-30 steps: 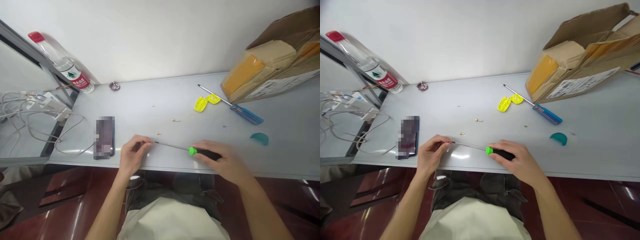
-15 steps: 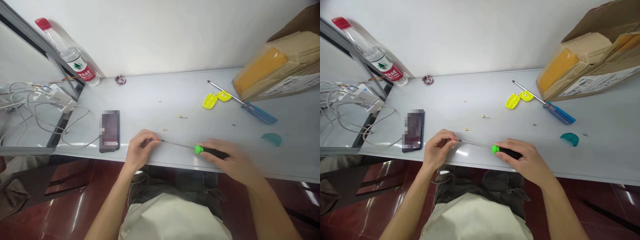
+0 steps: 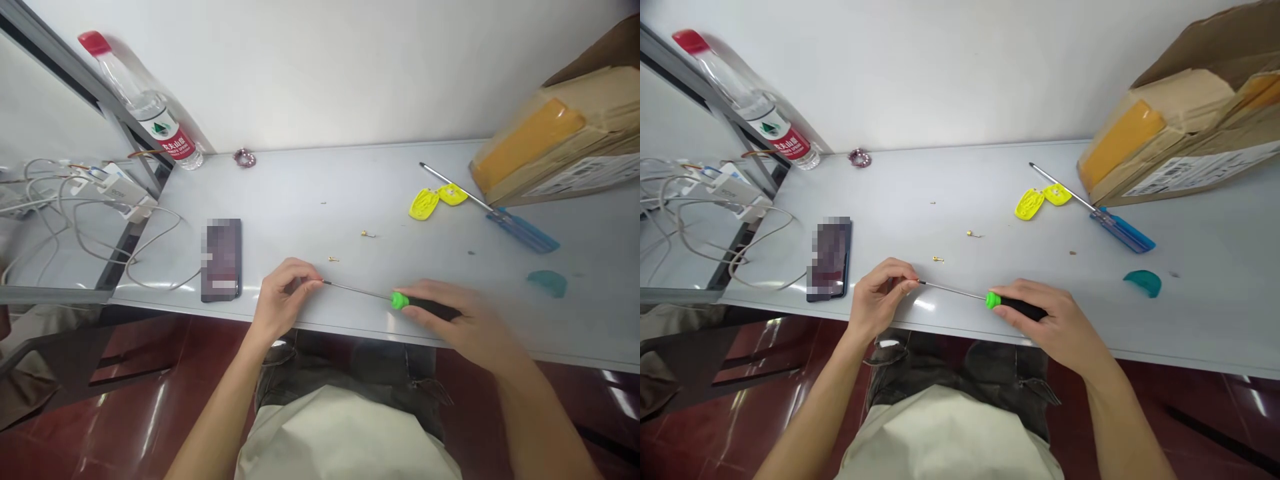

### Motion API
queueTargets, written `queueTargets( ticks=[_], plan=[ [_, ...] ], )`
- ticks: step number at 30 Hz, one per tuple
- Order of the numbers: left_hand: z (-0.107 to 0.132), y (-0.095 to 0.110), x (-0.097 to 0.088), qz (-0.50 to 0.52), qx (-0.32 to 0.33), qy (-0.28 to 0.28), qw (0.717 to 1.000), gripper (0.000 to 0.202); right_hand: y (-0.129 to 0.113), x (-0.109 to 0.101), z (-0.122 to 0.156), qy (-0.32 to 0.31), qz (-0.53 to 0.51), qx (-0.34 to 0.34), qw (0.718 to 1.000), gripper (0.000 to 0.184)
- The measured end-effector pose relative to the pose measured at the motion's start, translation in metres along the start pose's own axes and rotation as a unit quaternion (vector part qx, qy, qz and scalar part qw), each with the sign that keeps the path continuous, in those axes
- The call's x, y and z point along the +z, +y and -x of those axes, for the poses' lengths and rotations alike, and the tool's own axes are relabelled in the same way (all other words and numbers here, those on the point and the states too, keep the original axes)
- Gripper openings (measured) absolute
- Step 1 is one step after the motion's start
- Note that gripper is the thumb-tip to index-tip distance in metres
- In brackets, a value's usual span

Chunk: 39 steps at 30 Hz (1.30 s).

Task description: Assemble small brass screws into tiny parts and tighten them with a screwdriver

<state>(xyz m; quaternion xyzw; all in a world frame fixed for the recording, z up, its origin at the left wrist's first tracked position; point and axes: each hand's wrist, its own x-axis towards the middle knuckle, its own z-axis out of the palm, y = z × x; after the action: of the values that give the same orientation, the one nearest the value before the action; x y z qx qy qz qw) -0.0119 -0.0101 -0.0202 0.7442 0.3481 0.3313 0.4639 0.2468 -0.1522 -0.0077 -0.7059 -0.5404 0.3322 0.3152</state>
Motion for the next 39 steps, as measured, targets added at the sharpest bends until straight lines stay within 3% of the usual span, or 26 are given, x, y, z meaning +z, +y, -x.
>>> queueTargets(
  ticks=[6,16,28,34,39],
  plan=[
    [-0.001,-0.001,-0.002,0.033,0.007,0.008,0.999,0.006,0.005,0.001,-0.001,0.015,0.005,-0.009,1.000,0.025],
    [0.001,0.001,0.000,-0.016,0.014,-0.007,1.000,0.009,0.005,-0.001,-0.001,-0.007,0.030,-0.010,0.999,0.025],
    [0.000,-0.003,0.001,-0.009,0.028,-0.010,1.000,0.012,-0.004,-0.015,-0.003,-0.015,0.062,-0.007,0.998,0.028],
    [-0.005,-0.004,-0.002,-0.031,-0.001,0.006,0.999,0.029,-0.007,-0.044,-0.004,0.010,0.160,-0.036,0.986,0.023],
    [-0.024,-0.004,0.007,-0.149,-0.005,-0.050,0.988,0.025,-0.021,-0.089,-0.022,0.017,0.290,-0.102,0.951,0.032]
  ],
)
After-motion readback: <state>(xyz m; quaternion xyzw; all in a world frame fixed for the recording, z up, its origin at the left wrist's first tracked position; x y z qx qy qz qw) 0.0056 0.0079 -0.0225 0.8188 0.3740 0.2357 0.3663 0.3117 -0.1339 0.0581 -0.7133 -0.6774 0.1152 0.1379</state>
